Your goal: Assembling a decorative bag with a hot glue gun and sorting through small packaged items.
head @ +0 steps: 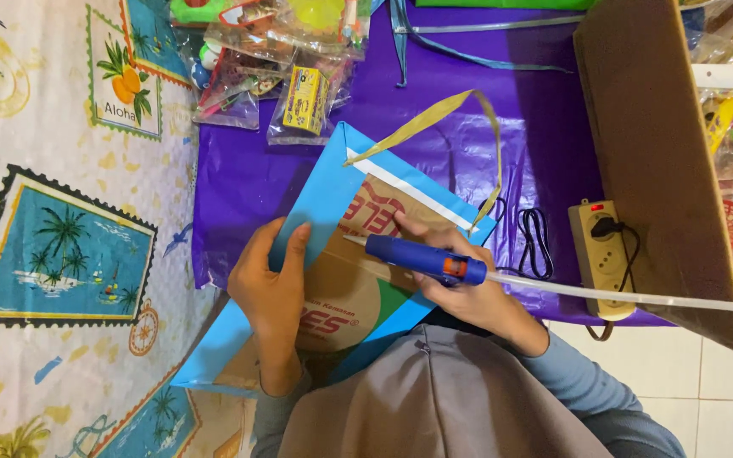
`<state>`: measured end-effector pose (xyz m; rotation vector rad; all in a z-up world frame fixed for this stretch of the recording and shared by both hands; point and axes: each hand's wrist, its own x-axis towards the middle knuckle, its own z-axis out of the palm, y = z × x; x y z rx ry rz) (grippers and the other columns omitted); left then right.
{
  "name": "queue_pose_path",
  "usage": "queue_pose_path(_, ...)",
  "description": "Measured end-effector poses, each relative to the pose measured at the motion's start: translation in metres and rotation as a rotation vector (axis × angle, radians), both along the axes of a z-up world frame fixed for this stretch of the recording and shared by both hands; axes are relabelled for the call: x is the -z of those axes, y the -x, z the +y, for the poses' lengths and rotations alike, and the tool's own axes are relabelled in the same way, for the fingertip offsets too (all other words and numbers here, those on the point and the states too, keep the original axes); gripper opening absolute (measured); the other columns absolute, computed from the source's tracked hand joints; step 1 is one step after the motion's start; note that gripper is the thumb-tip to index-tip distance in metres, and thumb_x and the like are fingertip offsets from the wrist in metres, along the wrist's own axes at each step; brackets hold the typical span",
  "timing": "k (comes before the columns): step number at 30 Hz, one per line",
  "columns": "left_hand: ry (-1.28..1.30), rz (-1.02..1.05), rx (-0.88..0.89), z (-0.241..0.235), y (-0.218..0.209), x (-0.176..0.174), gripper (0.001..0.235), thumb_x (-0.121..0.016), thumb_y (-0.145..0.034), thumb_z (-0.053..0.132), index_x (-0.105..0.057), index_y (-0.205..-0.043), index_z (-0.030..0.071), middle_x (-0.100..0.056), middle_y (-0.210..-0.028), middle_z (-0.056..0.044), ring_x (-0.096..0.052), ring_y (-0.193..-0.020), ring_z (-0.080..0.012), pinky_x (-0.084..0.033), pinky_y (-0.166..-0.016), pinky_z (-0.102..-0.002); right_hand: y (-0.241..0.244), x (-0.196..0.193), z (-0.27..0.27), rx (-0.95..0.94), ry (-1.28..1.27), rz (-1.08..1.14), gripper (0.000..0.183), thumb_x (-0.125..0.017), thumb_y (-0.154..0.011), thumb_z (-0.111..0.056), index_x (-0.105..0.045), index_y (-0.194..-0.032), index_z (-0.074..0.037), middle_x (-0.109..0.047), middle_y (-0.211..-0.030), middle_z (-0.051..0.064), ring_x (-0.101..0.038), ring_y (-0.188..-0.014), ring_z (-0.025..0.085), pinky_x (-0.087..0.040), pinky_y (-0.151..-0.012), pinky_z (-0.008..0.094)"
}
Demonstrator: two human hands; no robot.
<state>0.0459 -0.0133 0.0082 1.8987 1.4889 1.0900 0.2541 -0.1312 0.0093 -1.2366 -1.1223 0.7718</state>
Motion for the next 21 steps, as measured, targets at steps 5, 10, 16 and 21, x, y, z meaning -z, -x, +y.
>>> queue_pose_path(5, -0.005, -0.017, 0.016, -0.003, 0.001, -0.003, 0.02, -0.083, -0.096, 0.027, -0.079, -0.106, 0.01, -0.074, -0.086, -0.007, -0.074, -0.085, -0.0247, -0.059, -0.076, -0.039, -0.001, 0.006, -0.01, 0.009, 0.051, -0.044, 0.016, -0.07, -0.088, -0.005, -0.057, -0.098, -0.004, -0.07, -0.13, 0.021, -0.074, -0.073, 0.017, -0.048, -0.047, 0.021)
queue_pose_path(10, 0.007, -0.022, 0.028, -0.001, 0.002, -0.005, 0.017, -0.082, -0.097, 0.026, -0.079, -0.103, 0.011, -0.073, -0.082, -0.005, -0.074, -0.083, -0.0225, -0.059, -0.075, -0.039, -0.005, 0.022, -0.028, 0.03, 0.098, -0.018, 0.016, -0.071, -0.089, -0.005, -0.061, -0.1, -0.004, -0.072, -0.127, 0.023, -0.077, -0.084, 0.018, -0.053, -0.055, 0.022)
queue_pose_path(16, 0.009, -0.041, -0.004, 0.002, 0.01, -0.005, 0.019, -0.085, -0.096, 0.024, -0.079, -0.105, 0.008, -0.075, -0.087, -0.009, -0.074, -0.085, -0.0255, -0.058, -0.075, -0.042, -0.021, 0.028, -0.057, 0.155, 0.163, 0.15, 0.023, -0.072, -0.089, -0.004, -0.058, -0.107, 0.0, -0.067, -0.056, 0.01, -0.063, -0.042, 0.012, -0.052, -0.044, 0.019)
queue_pose_path(21, -0.007, -0.072, 0.001, 0.008, 0.035, 0.002, 0.017, -0.088, -0.092, 0.019, -0.078, -0.101, 0.009, -0.071, -0.084, -0.012, -0.069, -0.079, -0.0252, -0.054, -0.074, -0.038, -0.04, 0.025, -0.076, 0.256, -0.093, 0.312, 0.037, -0.064, -0.094, -0.016, -0.038, -0.119, -0.007, -0.071, -0.082, 0.033, -0.061, -0.037, 0.02, -0.051, -0.038, 0.025)
